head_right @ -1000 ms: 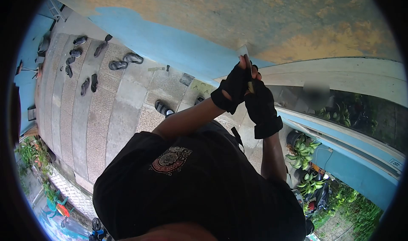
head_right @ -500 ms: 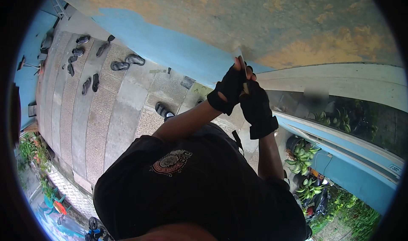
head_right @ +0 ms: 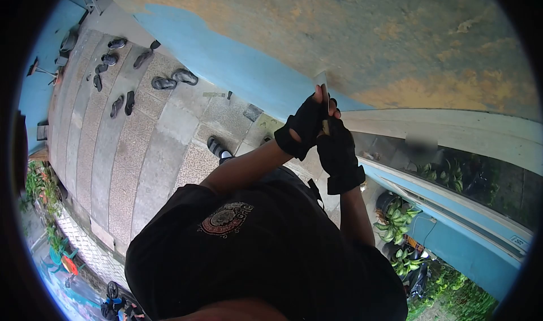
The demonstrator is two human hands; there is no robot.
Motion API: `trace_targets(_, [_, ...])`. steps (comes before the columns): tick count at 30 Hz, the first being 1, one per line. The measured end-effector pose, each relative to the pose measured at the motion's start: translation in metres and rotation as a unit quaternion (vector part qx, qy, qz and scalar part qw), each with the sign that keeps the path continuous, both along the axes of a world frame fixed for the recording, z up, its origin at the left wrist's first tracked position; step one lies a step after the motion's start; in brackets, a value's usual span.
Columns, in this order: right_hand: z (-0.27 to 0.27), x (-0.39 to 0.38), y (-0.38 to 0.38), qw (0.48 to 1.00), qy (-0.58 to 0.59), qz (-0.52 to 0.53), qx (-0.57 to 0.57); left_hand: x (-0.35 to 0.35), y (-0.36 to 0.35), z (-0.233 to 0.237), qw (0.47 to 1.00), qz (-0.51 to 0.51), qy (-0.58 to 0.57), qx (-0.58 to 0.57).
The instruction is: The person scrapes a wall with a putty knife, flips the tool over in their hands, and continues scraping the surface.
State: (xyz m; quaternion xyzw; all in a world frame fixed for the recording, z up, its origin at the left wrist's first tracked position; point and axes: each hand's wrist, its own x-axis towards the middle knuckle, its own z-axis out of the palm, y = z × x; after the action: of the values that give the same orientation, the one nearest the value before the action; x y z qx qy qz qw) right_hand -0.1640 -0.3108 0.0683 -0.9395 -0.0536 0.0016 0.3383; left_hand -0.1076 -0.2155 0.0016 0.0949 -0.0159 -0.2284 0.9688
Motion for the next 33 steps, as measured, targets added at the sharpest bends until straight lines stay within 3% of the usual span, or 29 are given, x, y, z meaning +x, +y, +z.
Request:
trace_targets(4, [-0.013,0.009,0.019,0.998,0.054,-0.009,0.025,0.013,0.020,-0.022,1.000,-0.024,-0.001,0.000])
trace_targets(9, [-0.012,0.011,0.024,0.999,0.024,0.029,0.016,0.008,0.030,-0.005,0.997,0.005,-0.003,0.073])
trace_targets(12, [-0.011,0.010,0.032,0.997,0.069,-0.001,0.043,0.009,0.038,-0.001,0.995,-0.003,-0.003,0.096])
trace_targets(15, [-0.014,0.007,0.034,0.997,0.044,-0.022,0.060,0.005,0.037,0.001,0.996,-0.005,0.002,0.094])
trace_targets(18, [-0.016,0.018,0.031,0.999,-0.025,0.027,0.017,0.013,0.040,-0.002,0.996,0.018,-0.015,0.091])
trace_targets(20, [-0.009,0.030,0.044,0.995,0.084,0.023,0.057,0.021,0.050,-0.012,0.994,0.037,-0.029,0.096])
trace_targets(21, [-0.016,0.036,0.049,0.995,0.084,0.024,0.057,0.030,0.062,-0.019,0.994,0.026,-0.021,0.102])
trace_targets(25, [-0.026,0.039,0.066,0.994,0.049,0.023,0.097,0.032,0.073,-0.008,0.990,0.068,0.025,0.124])
trace_targets(28, [-0.031,0.051,0.068,0.994,-0.035,0.085,0.057,0.033,0.079,-0.010,0.987,0.052,0.007,0.152])
trace_targets(31, [-0.033,0.062,0.083,0.996,0.031,0.083,0.025,0.050,0.102,-0.020,0.988,0.066,0.000,0.139])
trace_targets(33, [-0.026,0.068,0.099,0.991,0.092,0.050,0.081,0.057,0.107,-0.021,0.990,0.088,-0.007,0.111])
